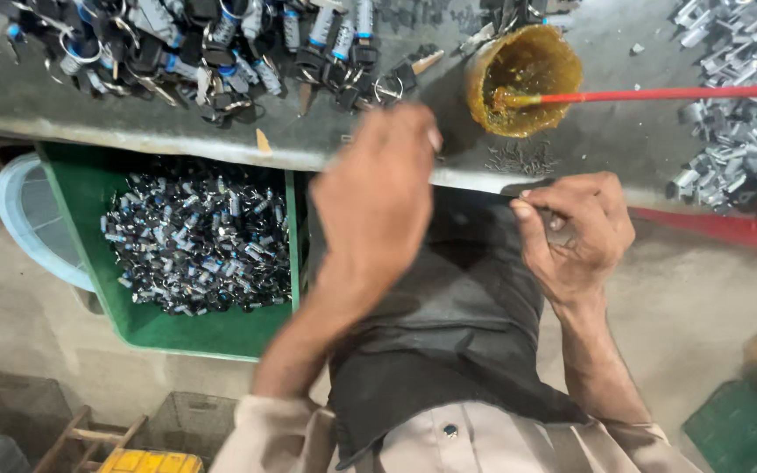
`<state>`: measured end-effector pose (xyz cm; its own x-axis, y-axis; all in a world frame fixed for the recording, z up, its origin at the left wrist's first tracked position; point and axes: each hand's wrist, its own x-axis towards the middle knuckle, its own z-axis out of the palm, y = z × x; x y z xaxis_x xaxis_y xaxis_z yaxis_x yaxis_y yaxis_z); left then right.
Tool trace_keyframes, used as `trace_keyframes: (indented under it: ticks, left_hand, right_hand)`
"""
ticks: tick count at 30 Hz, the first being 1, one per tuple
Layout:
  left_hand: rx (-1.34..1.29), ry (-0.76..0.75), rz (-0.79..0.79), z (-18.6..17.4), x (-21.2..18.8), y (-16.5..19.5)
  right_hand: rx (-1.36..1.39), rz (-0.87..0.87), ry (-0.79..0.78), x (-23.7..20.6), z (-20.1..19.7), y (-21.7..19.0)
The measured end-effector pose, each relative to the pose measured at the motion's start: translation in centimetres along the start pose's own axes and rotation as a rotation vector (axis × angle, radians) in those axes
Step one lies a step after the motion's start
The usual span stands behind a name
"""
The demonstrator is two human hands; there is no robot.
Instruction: The person sits at a workbench covered with piles of small lock cylinders and padlock parts. They pick up one cylinder at a time, hold it over a bowl of yellowish liquid, and coat it using a long red-handled brush, then set the treated cylinder back on the bench and reach for the next one.
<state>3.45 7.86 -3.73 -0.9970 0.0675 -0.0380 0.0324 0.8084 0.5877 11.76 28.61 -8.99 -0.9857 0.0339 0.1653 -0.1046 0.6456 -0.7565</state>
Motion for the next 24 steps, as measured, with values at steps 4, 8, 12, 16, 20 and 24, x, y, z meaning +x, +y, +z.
trace_keyframes:
  ticks: [4,8,12,16,20,24]
  left_hand:
    - [0.364,0.15,-0.001,-0.6,6.0,-1.9]
    - [0.343,0.235,0.16,0.2,7.3,-3.5]
    - [-0.514,0.087,0.216,-2.9,2.5,-4.8]
    - [-1.272,-0.206,-0.204,-4.0,-3.3,-3.4]
    - [-1.639,-0.305,-0.492,-0.8,-6.2,-2.3]
    - [-1.695,-0.256,-0.535,1.5,-7.9,-2.9]
  right_hand:
    - [0.131,0.048,-0.01,-0.5,0.2,-0.3]
    - [0.26,0.134,-0.011,-0.6,0.5,-1.3]
    - [0.551,0.312,-0.076,0.1,0.2,-2.6]
    - [0.692,0.177,-0.167,2.1,0.9,-3.9]
    - [0.837,0.194,-0.261,3.5,2.1,-5.2]
    - [0.837,0.289,-0.244,3.5,2.8,-6.3]
